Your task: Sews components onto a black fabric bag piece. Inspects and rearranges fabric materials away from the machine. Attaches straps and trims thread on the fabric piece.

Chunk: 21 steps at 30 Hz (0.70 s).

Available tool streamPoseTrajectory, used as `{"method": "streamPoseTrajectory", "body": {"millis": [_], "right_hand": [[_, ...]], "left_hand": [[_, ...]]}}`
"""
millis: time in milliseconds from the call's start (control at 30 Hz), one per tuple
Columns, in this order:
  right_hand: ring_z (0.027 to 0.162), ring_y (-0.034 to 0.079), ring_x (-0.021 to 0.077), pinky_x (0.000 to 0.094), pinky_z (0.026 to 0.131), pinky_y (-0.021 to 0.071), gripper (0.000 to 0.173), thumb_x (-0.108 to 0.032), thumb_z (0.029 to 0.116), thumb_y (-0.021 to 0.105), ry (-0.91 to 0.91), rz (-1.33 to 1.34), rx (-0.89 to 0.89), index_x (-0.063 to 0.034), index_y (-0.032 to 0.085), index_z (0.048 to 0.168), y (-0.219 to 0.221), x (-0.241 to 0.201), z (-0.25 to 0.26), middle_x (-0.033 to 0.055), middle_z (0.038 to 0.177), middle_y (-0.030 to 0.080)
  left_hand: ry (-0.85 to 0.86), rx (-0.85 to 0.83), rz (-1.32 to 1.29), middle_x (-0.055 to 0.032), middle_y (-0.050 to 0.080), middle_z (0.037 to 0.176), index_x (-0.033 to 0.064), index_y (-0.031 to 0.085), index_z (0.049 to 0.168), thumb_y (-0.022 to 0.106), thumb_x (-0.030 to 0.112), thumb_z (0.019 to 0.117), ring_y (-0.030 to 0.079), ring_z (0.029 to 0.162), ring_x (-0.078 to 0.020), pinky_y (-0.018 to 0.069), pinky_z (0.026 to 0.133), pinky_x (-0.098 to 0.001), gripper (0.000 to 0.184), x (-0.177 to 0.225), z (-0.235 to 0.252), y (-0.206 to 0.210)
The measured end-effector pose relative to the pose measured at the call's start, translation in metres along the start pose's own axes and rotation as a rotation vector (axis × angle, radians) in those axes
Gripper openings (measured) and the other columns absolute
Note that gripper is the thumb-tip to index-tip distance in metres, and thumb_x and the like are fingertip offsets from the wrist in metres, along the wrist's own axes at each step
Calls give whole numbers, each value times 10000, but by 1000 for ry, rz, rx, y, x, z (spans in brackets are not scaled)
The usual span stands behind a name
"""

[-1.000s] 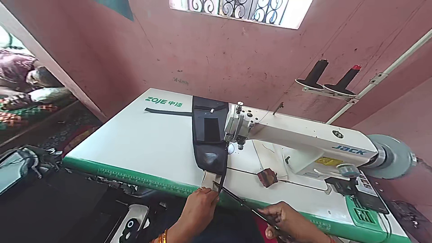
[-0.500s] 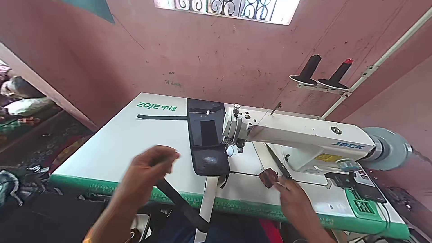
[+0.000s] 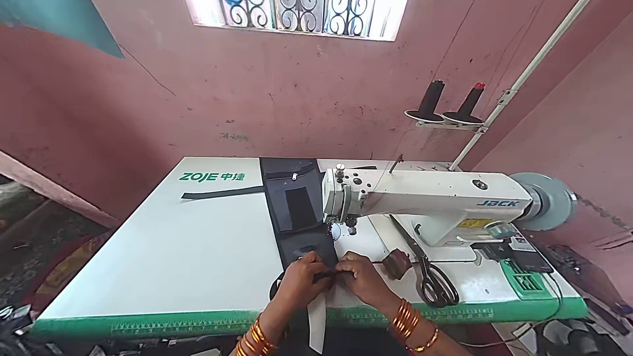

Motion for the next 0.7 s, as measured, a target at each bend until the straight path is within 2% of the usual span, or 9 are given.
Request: {"method": "streamPoseTrajectory", "body": {"millis": [67,200,267,333,433,533,567,633,700], "right_hand": [[877,669,221,349,827,544,176,-5,897,634,-31,34,62,5,791,976,2,3,-1,148,911,705],[892,711,171,303,858,564,164,-3,917,626,-63,105,161,18,778,974,9,5,-3,133,931,751],[871,711,154,281,842,565,162,3,898,628,-42,126,233,20,775,964,15,3,-5,123,914,752],[778,692,79,228,754,569,103,-20,912,666,127,285,287,17,752,954,19,1,-6,77,877,743],[611,688,147,300,608,616,27,31,913,701,440,646,445,52,685,909,17,-1,-9,94,766,707],[566,675,174,329,561,609,91,54,899,684,527,550,477,60,644,981,14,-3,-10,112,753,685],[584,674,170,335,565,602,185,45,887,673,514,476,444,61,640,1069,16,-5,-11,114,782,689],[610,672,156,324,573,589,329,48,885,652,498,443,396,71,636,1213,22,-9,-12,116,818,701],[624,678,146,301,592,598,234,72,913,636,537,564,386,65,669,1144,25,-14,-9,117,834,706]], "left_hand": [[1,13,7,-123,724,1001,77,798,970,734,185,868,709,909,-270,586,800,-478,162,1,1,0],[-16,9,56,-129,714,974,75,786,986,746,182,847,705,895,-301,574,774,-518,180,6,3,0],[3,25,98,-130,723,963,62,791,939,731,162,845,713,894,-311,577,774,-534,150,9,2,3],[65,114,111,-136,711,896,27,753,835,723,159,848,714,818,-307,581,710,-520,136,5,0,8],[98,314,28,-73,716,806,55,770,839,689,187,875,699,708,-181,593,663,-367,158,-3,-5,9],[115,446,-91,-43,726,796,58,774,832,691,177,865,692,745,-95,578,713,-246,148,-2,-7,8],[148,431,-64,-55,719,804,52,778,835,694,154,863,694,756,-118,585,717,-264,135,0,-7,12],[197,342,79,-94,699,810,43,785,851,674,97,857,707,757,-218,604,683,-377,124,7,-5,21],[204,270,179,-124,709,858,40,797,899,676,76,867,725,815,-287,615,705,-450,131,13,-4,25]]}}
Point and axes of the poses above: each hand's wrist, its own z-axis towards the middle knuckle, its own y-axis out of the palm, x = y × z, the point moved 2 cm from there along z, towards the middle knuckle
